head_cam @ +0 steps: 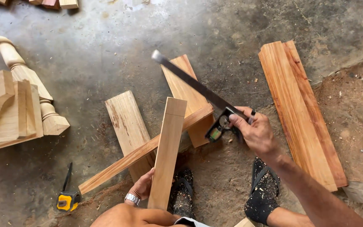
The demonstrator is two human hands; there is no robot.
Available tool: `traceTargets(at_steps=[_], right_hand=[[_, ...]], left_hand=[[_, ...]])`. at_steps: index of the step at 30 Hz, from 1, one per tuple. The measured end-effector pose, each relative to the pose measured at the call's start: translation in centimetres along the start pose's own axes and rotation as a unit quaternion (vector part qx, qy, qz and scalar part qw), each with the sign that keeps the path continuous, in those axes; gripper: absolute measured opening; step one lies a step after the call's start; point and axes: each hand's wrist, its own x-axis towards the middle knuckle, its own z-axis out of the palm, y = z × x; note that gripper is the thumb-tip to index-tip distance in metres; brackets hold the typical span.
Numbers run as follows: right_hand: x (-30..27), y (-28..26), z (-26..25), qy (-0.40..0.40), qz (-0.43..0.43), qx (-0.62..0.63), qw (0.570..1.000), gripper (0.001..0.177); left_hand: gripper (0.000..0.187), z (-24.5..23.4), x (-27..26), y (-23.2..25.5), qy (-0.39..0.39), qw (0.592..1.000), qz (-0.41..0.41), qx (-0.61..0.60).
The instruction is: Measuring and marking wood planks for carpentry using a combination square and pen.
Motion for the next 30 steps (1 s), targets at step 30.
traceTargets(at_steps=[30], right_hand=[[-3.5, 17.3, 12.3, 0.042, 0.290, 0.451, 0.843, 0.024]], left_hand=[[0.117, -2.7, 20.0, 4.8, 0.112, 0.707, 0.344, 0.608]])
